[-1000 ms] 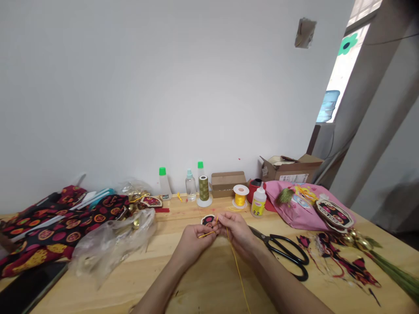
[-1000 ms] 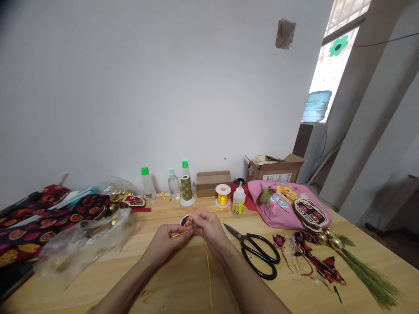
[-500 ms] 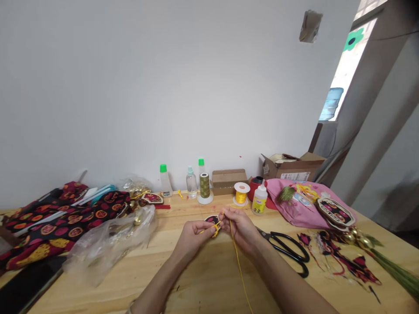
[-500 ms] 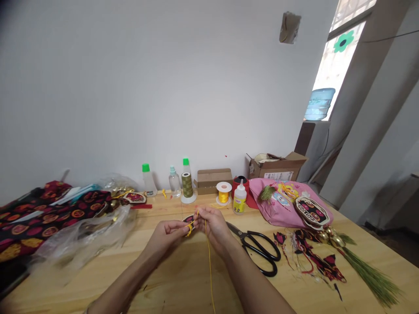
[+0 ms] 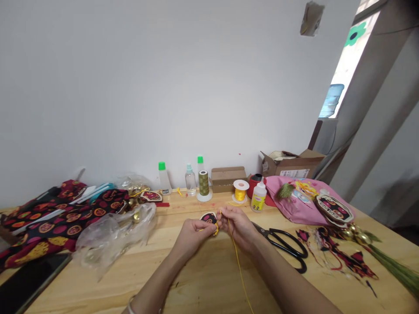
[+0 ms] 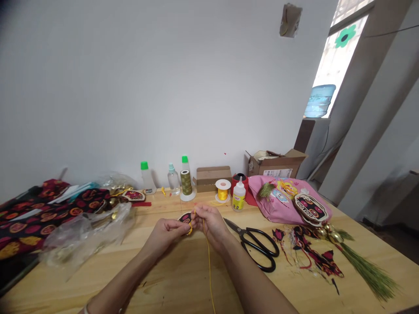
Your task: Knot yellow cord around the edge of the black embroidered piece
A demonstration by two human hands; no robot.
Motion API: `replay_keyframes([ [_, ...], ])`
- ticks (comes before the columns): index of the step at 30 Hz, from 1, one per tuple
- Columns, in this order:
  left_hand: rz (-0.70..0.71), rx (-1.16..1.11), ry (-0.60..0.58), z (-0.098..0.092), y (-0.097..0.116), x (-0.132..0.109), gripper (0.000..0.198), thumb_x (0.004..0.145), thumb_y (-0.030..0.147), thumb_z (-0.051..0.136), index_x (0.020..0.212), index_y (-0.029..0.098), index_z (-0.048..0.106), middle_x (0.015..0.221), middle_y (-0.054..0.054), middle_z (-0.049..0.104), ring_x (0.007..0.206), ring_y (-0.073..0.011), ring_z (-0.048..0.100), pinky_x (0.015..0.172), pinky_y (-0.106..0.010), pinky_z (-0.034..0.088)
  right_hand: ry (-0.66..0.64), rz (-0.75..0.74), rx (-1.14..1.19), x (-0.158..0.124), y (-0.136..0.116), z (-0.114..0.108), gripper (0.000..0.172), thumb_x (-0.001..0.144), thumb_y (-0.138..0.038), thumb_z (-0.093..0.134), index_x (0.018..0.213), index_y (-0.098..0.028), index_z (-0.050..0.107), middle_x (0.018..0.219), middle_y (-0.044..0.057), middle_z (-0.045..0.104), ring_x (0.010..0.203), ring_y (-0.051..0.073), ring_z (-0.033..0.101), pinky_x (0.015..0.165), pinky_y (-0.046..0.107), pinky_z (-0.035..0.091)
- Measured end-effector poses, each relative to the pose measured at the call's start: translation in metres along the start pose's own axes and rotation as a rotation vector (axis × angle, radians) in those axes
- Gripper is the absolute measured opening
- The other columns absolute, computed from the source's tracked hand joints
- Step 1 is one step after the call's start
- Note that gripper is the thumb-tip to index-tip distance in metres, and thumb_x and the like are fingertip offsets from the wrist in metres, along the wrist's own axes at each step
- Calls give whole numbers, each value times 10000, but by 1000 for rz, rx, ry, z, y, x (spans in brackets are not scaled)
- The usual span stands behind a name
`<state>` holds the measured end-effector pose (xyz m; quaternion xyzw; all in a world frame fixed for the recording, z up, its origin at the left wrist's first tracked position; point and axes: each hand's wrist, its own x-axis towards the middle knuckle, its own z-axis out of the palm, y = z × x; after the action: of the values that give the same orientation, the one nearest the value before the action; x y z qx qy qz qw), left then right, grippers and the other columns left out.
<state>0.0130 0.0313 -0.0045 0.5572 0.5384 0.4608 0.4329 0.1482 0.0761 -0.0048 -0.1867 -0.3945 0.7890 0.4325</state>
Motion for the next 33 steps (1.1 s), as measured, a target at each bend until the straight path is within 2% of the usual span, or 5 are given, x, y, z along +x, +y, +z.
replay_keyframes([
  [8, 45, -5, -13, -1, -4, 0, 266, 588, 353, 591, 595, 102, 678, 467, 6, 566, 466, -96, 446, 471, -197, 328, 15, -55, 60, 0, -3, 2, 115, 682, -203, 550, 612, -115, 524, 548, -21, 522, 460, 39, 480, 477, 140, 359],
  [14, 102, -42, -92, 0, 0, -2, 270, 630, 304, 570, 842, 162, 656, 782, -47, 670, 739, -176, 554, 685, -246, 402, 26, -32, -4, -1, -3, 5, 143, 662, -243, 577, 635, -106, 548, 571, 0, 553, 477, 53, 496, 506, 167, 379],
  [16, 96, -59, -89, 1, 0, -1, 289, 628, 301, 574, 872, 163, 644, 804, -54, 671, 781, -189, 556, 714, -259, 405, 33, -28, -8, 0, -2, 5, 152, 648, -249, 591, 636, -102, 554, 569, 3, 558, 479, 54, 500, 509, 170, 382],
  [26, -6, -182, 12, 2, -2, 1, 251, 577, 280, 628, 762, 113, 657, 714, -68, 677, 626, -146, 583, 587, -223, 437, 30, -50, -51, -1, -1, 6, 181, 648, -281, 590, 655, -102, 561, 593, 7, 570, 485, 55, 507, 515, 179, 385],
  [33, -49, -213, 28, 2, -3, 2, 251, 554, 296, 644, 710, 99, 651, 609, -58, 665, 540, -129, 571, 513, -205, 422, 33, -51, -70, 1, 1, 4, 197, 640, -302, 594, 654, -108, 564, 572, 0, 569, 469, 57, 508, 499, 181, 377],
])
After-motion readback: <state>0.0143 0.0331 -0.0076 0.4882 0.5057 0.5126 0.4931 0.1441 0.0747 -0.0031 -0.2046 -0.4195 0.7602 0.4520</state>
